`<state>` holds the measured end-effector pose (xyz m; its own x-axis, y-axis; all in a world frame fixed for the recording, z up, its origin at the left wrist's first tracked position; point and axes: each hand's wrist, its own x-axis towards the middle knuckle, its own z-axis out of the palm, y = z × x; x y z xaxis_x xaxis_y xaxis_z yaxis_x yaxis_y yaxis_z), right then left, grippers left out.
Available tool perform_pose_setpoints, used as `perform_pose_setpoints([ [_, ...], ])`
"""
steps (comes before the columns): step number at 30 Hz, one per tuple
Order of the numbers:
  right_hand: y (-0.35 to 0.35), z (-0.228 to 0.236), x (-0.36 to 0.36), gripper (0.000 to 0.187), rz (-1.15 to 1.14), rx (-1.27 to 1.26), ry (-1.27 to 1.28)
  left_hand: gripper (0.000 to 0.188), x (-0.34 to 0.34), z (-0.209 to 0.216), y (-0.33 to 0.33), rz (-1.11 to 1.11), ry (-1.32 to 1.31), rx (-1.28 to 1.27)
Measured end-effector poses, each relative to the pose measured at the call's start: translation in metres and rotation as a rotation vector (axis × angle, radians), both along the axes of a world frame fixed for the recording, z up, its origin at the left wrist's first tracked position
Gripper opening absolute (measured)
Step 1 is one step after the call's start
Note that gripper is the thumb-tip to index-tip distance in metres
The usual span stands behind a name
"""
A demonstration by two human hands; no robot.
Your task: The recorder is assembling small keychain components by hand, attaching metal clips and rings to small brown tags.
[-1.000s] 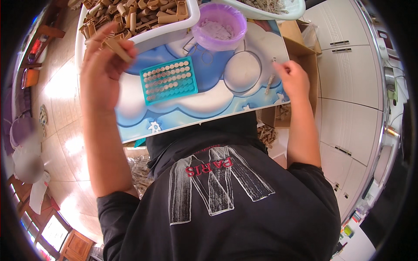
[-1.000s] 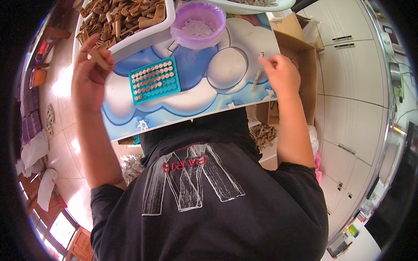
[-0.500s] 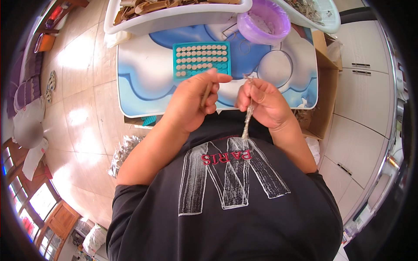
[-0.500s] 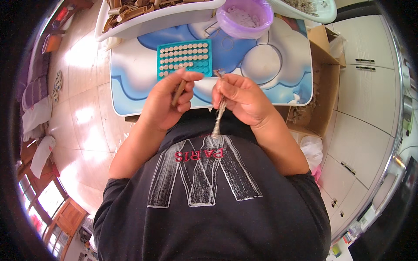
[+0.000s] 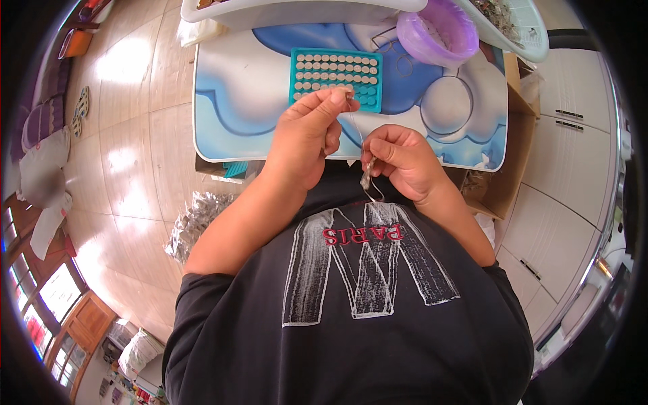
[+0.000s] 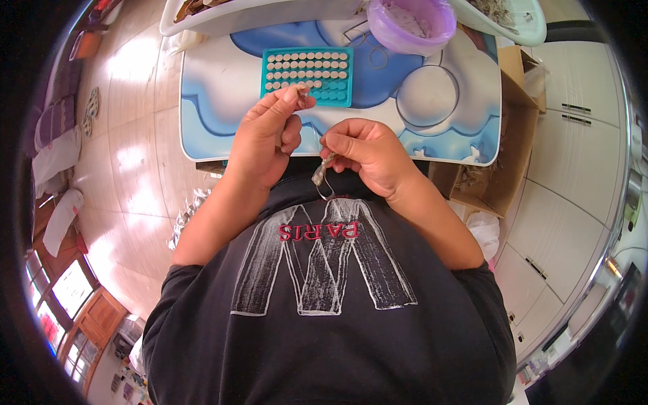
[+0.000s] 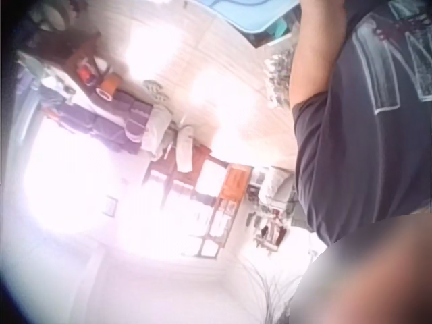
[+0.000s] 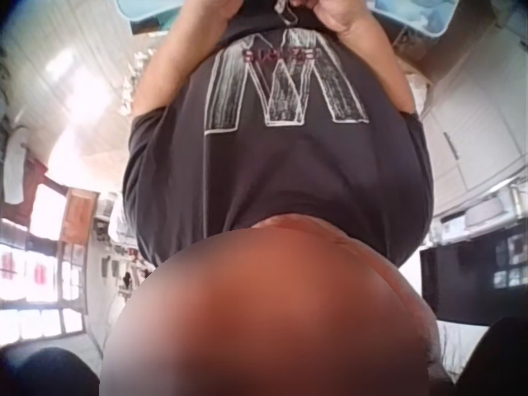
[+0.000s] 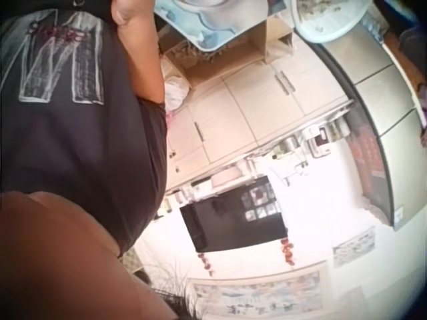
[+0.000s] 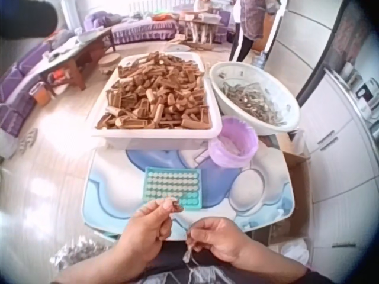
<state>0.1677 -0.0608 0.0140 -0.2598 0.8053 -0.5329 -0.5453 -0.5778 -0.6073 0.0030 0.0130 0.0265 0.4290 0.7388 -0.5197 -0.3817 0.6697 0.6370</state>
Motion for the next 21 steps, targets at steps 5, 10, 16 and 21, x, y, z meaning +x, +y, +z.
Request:
perform_pose_setpoints([
  [5, 0.000, 0.010, -0.005, 0.015, -0.016, 0.101, -0.396, 0.021, -0.003, -0.001, 0.000, 0.084, 0.005, 0.105],
  [10, 0.001, 0.012, -0.010, 0.018, -0.063, 0.498, -0.851, 0.020, -0.003, 0.000, -0.007, -0.032, -0.014, 0.092],
  [16, 0.017, 0.021, -0.015, 0.020, -0.206, 0.964, -1.234, 0.020, -0.005, -0.002, -0.010, -0.070, -0.035, 0.044],
  [21, 0.013, 0.017, -0.016, 0.017, -0.171, 0.992, -1.288, 0.019, -0.005, -0.003, -0.012, -0.048, -0.012, 0.059],
])
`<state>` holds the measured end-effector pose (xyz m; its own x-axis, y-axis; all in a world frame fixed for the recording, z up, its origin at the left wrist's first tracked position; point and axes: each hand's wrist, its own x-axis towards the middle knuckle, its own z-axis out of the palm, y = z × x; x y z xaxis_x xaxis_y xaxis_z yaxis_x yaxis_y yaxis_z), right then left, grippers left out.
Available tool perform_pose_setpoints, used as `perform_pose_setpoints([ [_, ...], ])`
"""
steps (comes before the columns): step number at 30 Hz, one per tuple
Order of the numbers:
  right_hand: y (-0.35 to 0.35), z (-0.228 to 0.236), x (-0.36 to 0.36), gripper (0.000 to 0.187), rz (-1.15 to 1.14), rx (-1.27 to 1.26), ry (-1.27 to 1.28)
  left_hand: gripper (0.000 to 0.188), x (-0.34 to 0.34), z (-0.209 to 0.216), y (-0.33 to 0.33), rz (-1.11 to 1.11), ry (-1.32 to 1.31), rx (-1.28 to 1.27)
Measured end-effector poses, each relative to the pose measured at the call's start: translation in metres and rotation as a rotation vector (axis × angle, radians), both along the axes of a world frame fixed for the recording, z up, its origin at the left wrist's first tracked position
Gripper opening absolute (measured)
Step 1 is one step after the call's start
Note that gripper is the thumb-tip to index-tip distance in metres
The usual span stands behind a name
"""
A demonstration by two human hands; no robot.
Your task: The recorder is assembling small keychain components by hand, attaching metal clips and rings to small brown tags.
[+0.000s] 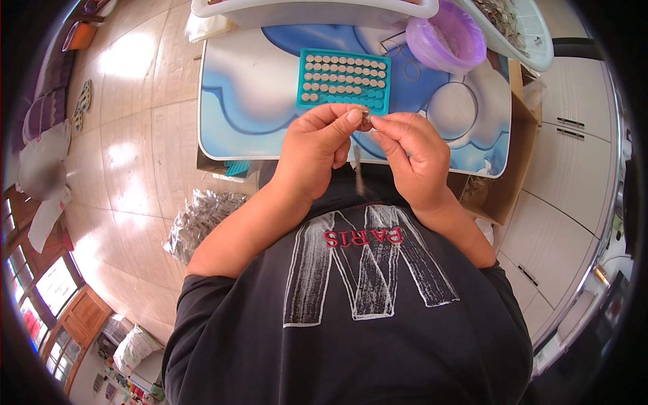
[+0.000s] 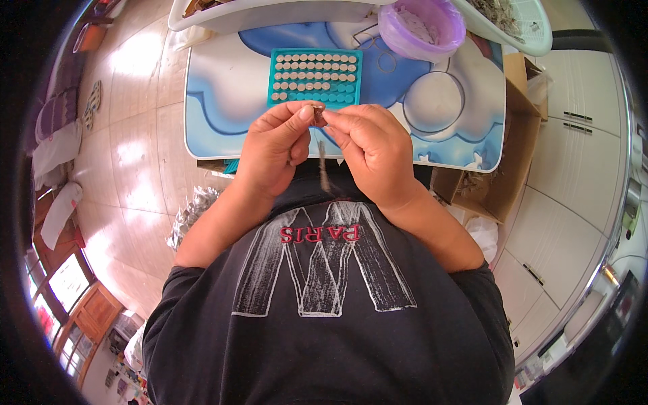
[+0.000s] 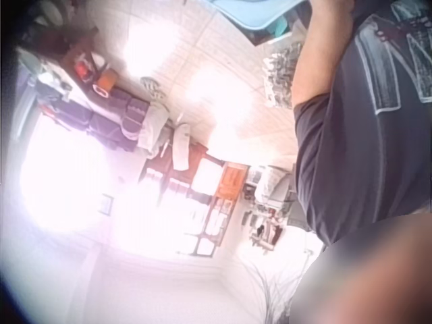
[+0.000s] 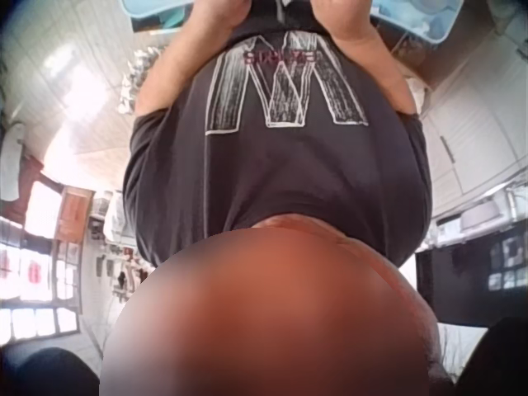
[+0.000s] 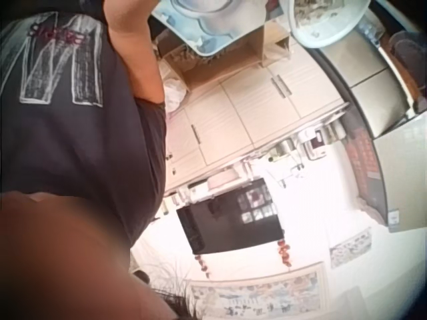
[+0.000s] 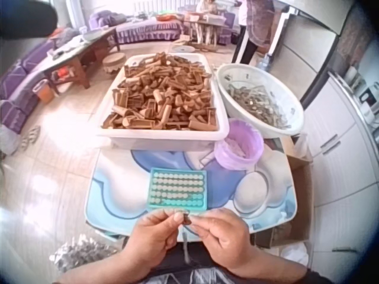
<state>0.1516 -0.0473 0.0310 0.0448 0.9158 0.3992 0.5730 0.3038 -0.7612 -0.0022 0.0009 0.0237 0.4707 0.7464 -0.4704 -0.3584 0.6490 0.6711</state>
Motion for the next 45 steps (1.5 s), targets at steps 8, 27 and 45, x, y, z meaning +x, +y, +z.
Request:
perform_pose_setpoints([
  [8, 0.003, 0.000, 0.003, 0.014, -0.020, 0.016, 0.021, 0.020, 0.000, 0.001, -0.001, -0.008, 0.033, 0.015],
  [27, 0.016, 0.002, 0.011, 0.012, 0.050, 0.025, -0.117, 0.024, 0.003, 0.009, -0.007, -0.130, 0.258, 0.405],
  [45, 0.016, -0.006, -0.004, 0.004, 0.205, -0.201, 0.521, 0.039, -0.004, 0.013, 0.017, 0.025, 0.207, 0.088],
])
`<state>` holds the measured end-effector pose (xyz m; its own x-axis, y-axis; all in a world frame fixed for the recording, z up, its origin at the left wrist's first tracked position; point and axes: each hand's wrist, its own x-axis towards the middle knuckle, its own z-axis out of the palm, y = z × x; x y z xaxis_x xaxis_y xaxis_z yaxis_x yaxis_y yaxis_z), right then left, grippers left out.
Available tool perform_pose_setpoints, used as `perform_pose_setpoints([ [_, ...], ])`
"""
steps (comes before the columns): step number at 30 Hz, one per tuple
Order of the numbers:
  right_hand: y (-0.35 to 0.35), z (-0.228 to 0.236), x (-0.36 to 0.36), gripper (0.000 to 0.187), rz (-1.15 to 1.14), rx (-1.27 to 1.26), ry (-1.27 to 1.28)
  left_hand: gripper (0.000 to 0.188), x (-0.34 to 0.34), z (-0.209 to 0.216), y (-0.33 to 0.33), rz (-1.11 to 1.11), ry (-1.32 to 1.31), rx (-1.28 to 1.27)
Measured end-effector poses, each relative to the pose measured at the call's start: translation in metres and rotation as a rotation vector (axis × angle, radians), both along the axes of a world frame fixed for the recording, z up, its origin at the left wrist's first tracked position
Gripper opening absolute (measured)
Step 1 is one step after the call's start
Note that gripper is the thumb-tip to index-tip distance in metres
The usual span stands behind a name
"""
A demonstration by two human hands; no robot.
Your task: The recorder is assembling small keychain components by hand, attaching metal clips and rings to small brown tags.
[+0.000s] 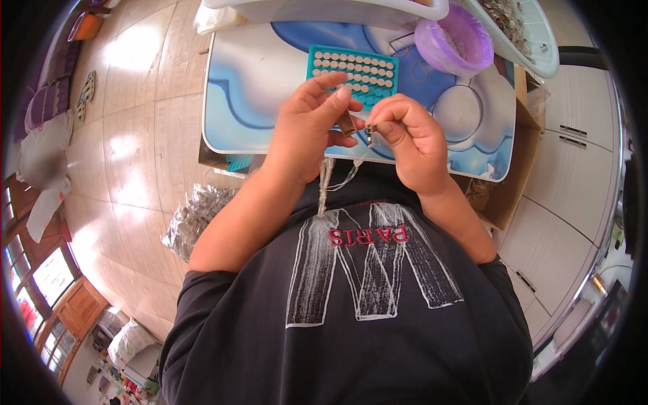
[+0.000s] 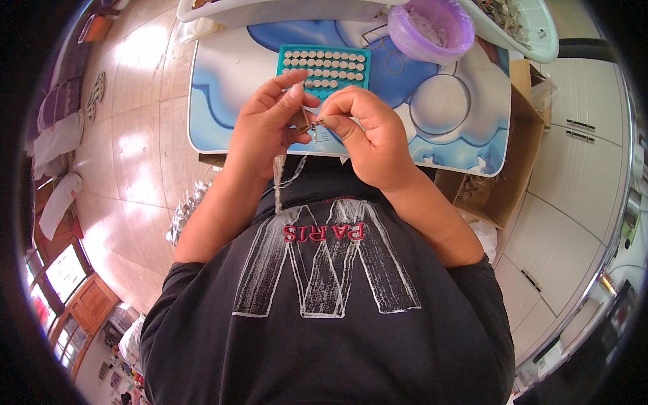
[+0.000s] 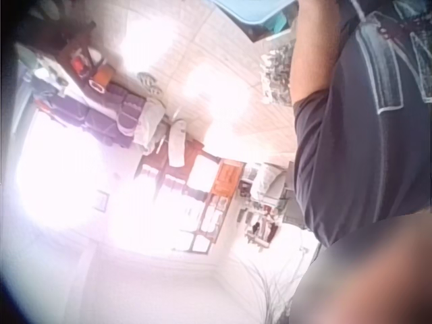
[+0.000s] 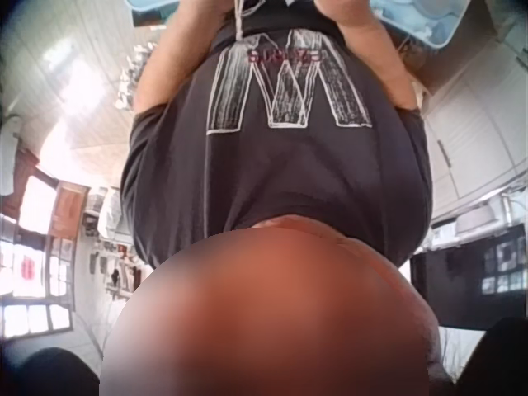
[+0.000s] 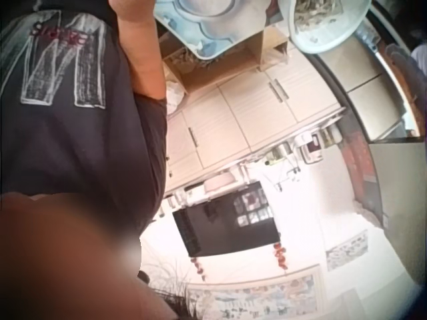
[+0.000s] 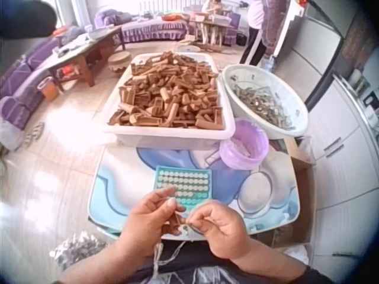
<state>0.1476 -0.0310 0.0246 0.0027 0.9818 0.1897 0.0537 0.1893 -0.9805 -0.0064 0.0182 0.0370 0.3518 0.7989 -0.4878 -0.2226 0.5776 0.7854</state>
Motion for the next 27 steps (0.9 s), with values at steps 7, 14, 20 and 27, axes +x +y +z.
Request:
perform_pose_setpoints([
  [7, 0.003, -0.010, -0.001, 0.004, -0.044, 0.172, -0.288, 0.036, -0.006, -0.003, -0.003, -0.029, -0.269, -0.126],
  [14, 0.005, -0.003, -0.001, 0.004, -0.124, 0.227, -0.349, 0.029, -0.013, -0.019, -0.003, -0.122, -0.307, -0.121],
  [20, 0.012, 0.000, -0.002, 0.005, -0.213, 0.231, -0.318, 0.026, -0.012, -0.018, -0.007, -0.244, -0.435, -0.177],
  [27, 0.013, 0.001, -0.002, 0.006, -0.218, 0.291, -0.443, 0.031, -0.013, -0.018, -0.011, -0.214, -0.432, -0.201],
])
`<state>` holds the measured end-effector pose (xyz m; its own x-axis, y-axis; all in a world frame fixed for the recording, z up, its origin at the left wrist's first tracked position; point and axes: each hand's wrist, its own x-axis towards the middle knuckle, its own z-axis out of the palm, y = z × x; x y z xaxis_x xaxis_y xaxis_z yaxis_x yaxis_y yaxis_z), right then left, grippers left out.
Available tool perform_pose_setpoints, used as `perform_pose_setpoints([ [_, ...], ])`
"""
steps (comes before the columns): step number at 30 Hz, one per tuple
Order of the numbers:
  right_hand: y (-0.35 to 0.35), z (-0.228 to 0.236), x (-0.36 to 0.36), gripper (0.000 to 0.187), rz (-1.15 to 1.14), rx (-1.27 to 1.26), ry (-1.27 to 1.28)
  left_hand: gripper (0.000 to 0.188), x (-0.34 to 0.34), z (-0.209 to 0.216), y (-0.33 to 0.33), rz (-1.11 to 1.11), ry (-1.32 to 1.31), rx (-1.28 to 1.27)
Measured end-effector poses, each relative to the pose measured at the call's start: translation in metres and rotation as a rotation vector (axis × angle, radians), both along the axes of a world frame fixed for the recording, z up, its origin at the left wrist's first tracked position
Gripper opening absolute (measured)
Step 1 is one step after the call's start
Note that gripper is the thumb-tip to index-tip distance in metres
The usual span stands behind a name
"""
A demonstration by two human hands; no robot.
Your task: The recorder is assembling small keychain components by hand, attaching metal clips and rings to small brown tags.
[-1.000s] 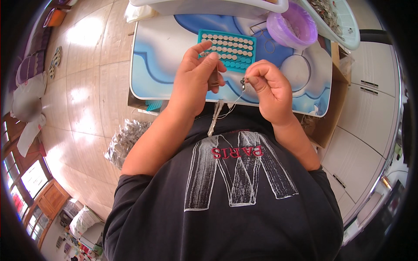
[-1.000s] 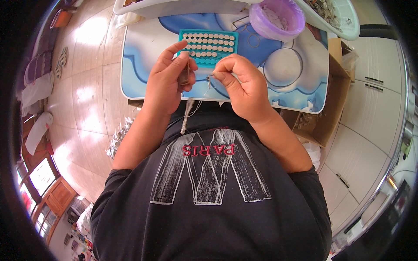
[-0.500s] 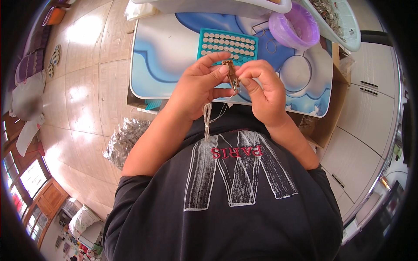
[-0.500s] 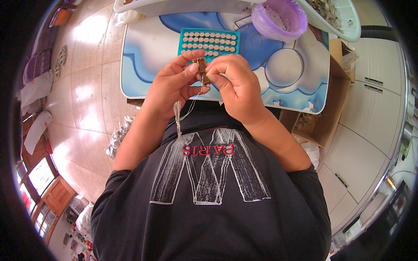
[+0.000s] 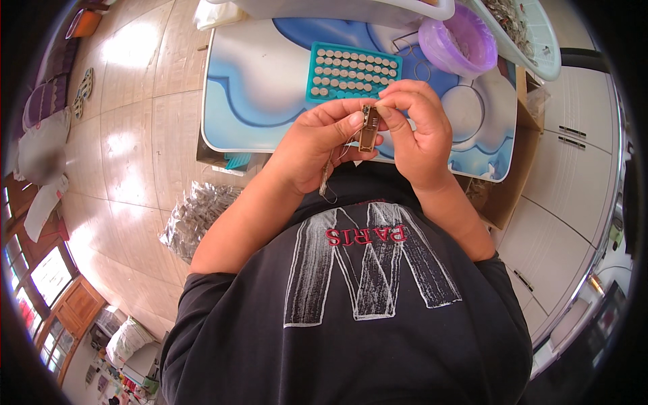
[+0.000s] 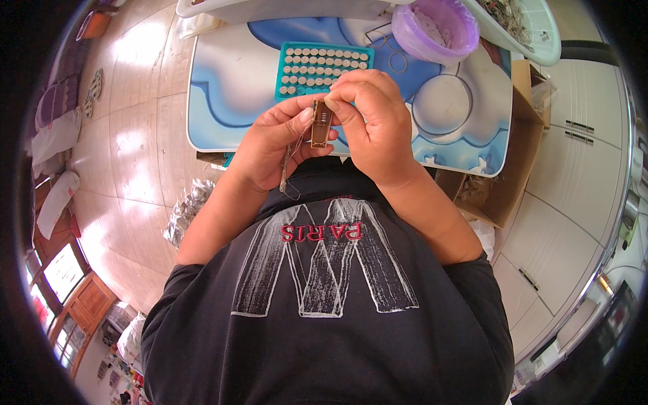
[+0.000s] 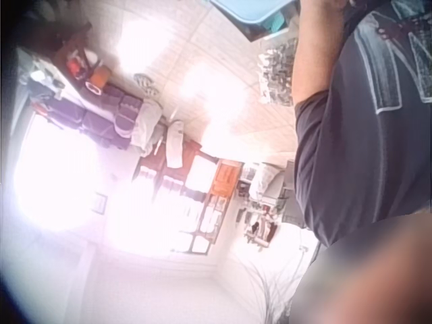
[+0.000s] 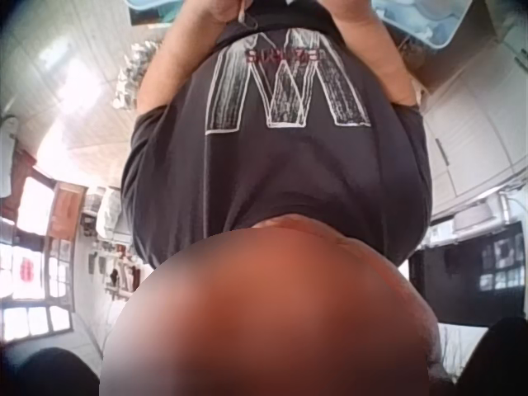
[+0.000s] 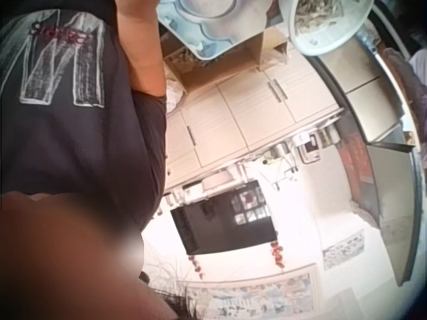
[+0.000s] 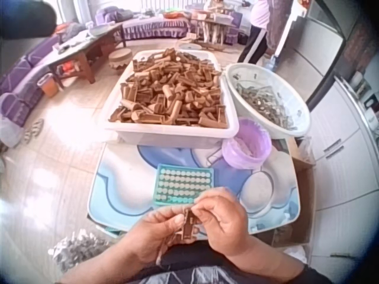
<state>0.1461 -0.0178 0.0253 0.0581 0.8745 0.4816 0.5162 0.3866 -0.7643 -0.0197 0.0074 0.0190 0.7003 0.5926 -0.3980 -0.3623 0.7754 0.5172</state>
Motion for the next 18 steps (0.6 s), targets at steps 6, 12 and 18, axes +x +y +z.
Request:
perform_pose_setpoints([
  [6, 0.0007, 0.0010, 0.0024, 0.007, 0.022, 0.028, -0.047, 0.033, 0.0013, 0.0021, -0.0007, 0.026, -0.020, 0.019],
  [12, 0.0041, -0.0018, 0.0066, 0.009, 0.067, 0.065, -0.154, 0.036, 0.0029, 0.0029, -0.0012, 0.071, 0.022, 0.006],
  [18, 0.0023, -0.0045, 0.0025, 0.013, 0.056, 0.015, -0.168, 0.027, 0.0029, -0.0009, -0.0026, 0.087, 0.135, 0.093],
])
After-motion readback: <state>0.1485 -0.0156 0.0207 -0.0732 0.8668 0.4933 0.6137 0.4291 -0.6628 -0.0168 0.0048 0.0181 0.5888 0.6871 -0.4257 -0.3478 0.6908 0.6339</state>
